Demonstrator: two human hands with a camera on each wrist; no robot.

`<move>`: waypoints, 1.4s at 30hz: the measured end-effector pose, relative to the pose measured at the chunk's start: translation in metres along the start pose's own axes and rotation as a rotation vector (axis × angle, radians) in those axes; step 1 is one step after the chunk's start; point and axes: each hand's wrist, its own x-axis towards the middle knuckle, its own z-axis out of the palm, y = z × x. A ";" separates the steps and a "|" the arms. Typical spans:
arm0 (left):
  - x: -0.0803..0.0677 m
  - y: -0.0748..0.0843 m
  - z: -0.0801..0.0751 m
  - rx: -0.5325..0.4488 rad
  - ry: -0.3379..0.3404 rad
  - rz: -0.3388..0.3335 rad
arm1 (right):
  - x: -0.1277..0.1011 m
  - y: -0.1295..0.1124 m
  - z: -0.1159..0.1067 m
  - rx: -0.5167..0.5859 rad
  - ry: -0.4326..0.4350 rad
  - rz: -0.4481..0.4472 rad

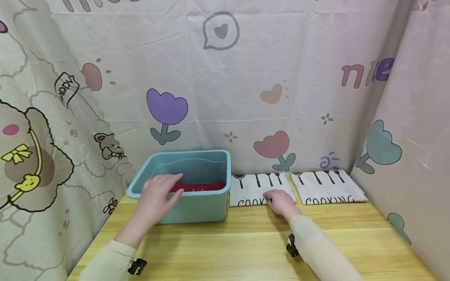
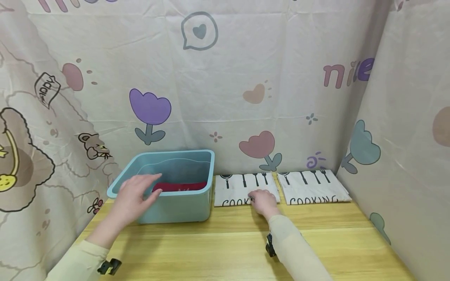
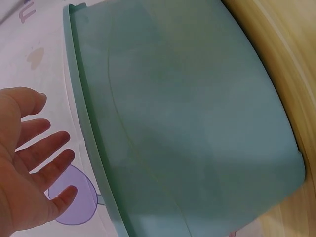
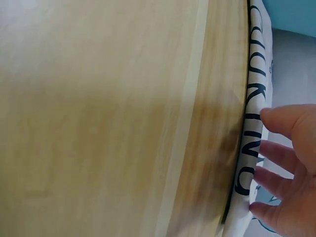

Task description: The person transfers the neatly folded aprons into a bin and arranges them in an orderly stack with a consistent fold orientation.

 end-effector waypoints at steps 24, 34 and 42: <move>0.008 0.041 0.030 -0.204 0.165 0.156 | -0.014 0.001 0.000 -0.025 -0.065 0.025; 0.016 0.066 0.039 -0.338 0.199 0.204 | -0.030 0.002 -0.007 -0.042 -0.081 -0.024; 0.016 0.089 0.044 -0.417 0.145 0.174 | -0.043 0.002 -0.010 -0.031 -0.094 -0.034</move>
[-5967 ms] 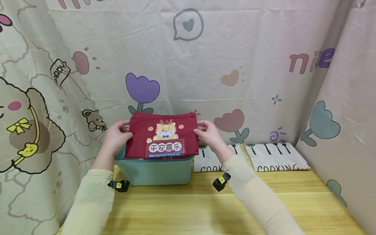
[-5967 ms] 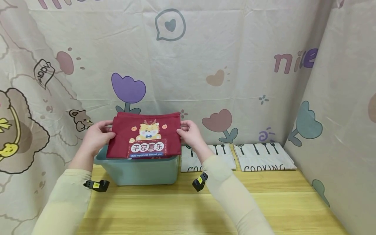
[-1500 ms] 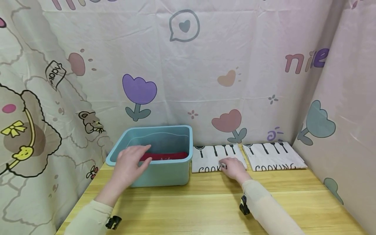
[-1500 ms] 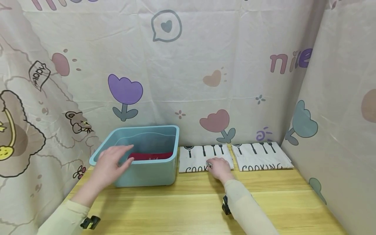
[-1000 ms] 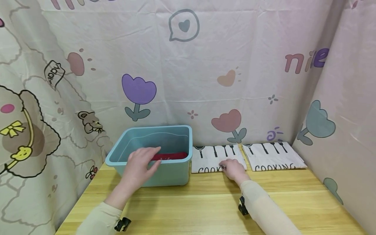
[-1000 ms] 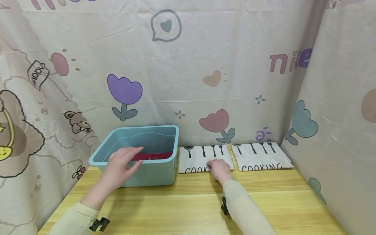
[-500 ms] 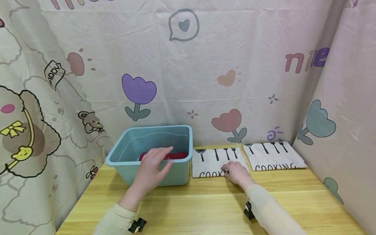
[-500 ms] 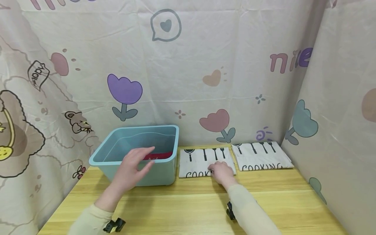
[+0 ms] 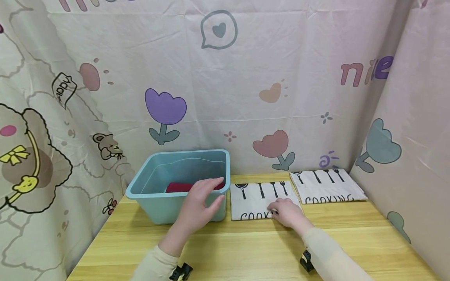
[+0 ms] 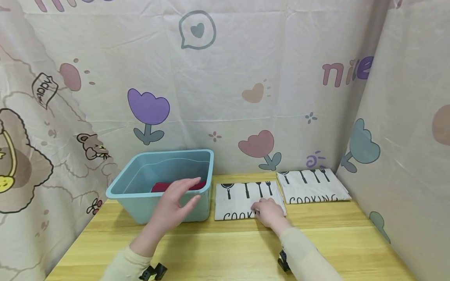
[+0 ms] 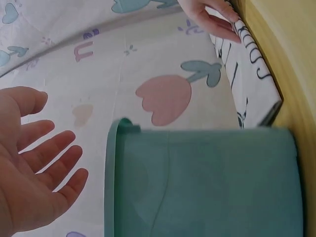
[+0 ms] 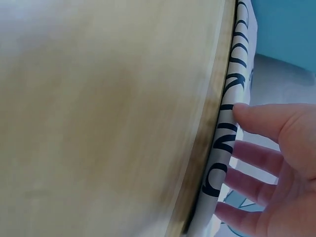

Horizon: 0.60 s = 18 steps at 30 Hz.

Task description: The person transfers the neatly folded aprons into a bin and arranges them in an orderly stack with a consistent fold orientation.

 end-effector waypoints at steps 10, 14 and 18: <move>-0.008 0.012 0.022 -0.054 -0.027 -0.065 | -0.021 -0.002 -0.001 0.015 0.028 -0.053; -0.013 0.014 0.031 -0.071 -0.061 -0.131 | -0.028 -0.001 -0.002 0.009 0.036 -0.080; -0.019 0.014 0.040 -0.111 -0.120 -0.237 | -0.035 -0.001 -0.003 0.007 0.045 -0.119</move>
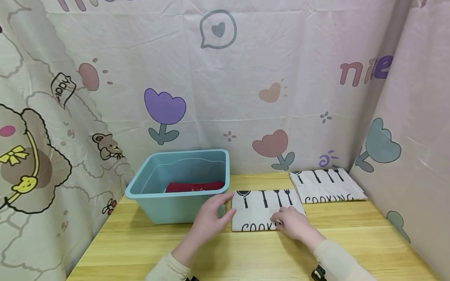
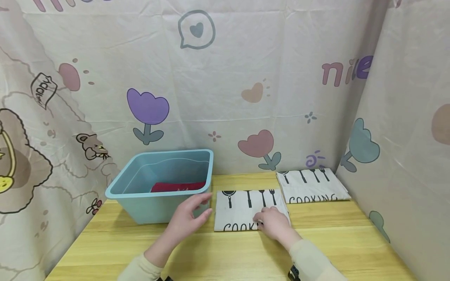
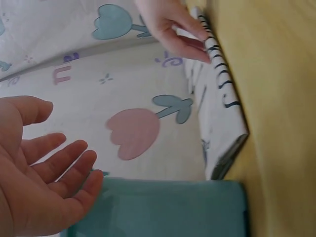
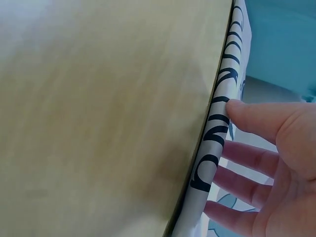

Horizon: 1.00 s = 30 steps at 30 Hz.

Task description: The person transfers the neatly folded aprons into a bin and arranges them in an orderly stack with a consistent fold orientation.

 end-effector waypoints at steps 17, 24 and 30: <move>-0.013 -0.019 0.025 -0.316 -0.153 -0.389 | -0.029 -0.007 -0.011 0.003 0.009 -0.124; -0.017 -0.024 0.029 -0.364 -0.152 -0.490 | -0.034 -0.009 -0.015 0.015 -0.006 -0.164; -0.019 -0.031 0.034 -0.414 -0.161 -0.584 | -0.039 -0.010 -0.015 0.001 -0.009 -0.176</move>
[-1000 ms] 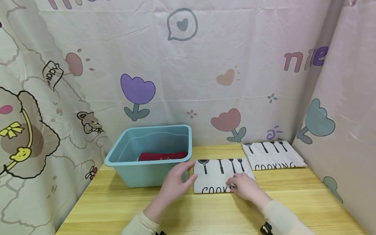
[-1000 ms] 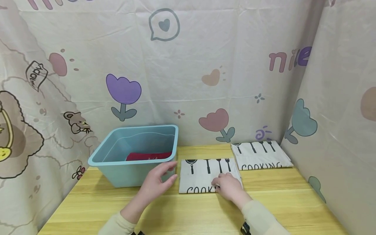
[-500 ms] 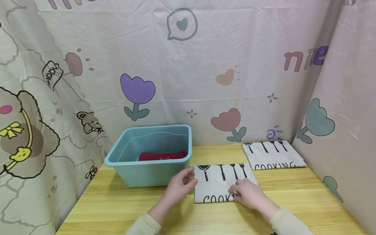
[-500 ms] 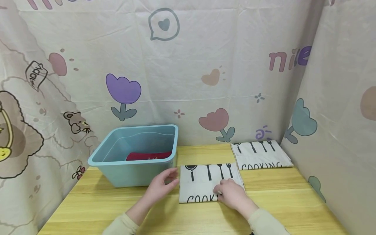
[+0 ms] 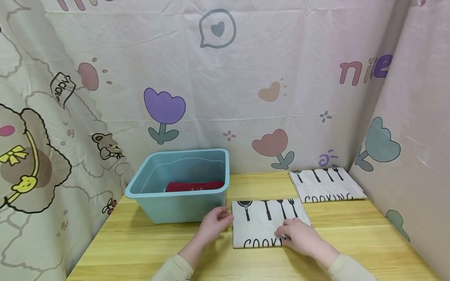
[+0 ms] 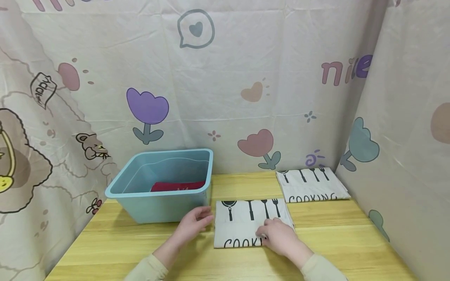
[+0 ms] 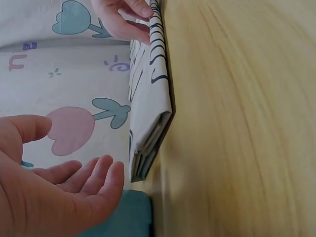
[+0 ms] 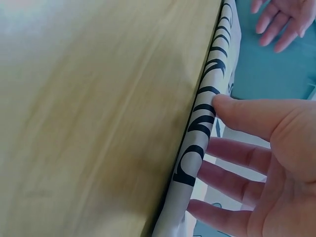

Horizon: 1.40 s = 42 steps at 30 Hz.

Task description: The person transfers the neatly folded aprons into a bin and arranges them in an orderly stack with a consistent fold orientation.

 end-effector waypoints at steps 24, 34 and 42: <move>0.010 -0.008 0.017 -0.151 0.021 -0.148 | 0.000 0.038 -0.015 0.240 0.026 0.075; 0.011 -0.008 0.019 -0.215 0.017 -0.192 | -0.009 0.058 -0.010 0.302 0.185 0.349; 0.014 -0.010 0.024 -0.255 0.038 -0.207 | -0.014 0.074 -0.011 0.458 0.079 0.547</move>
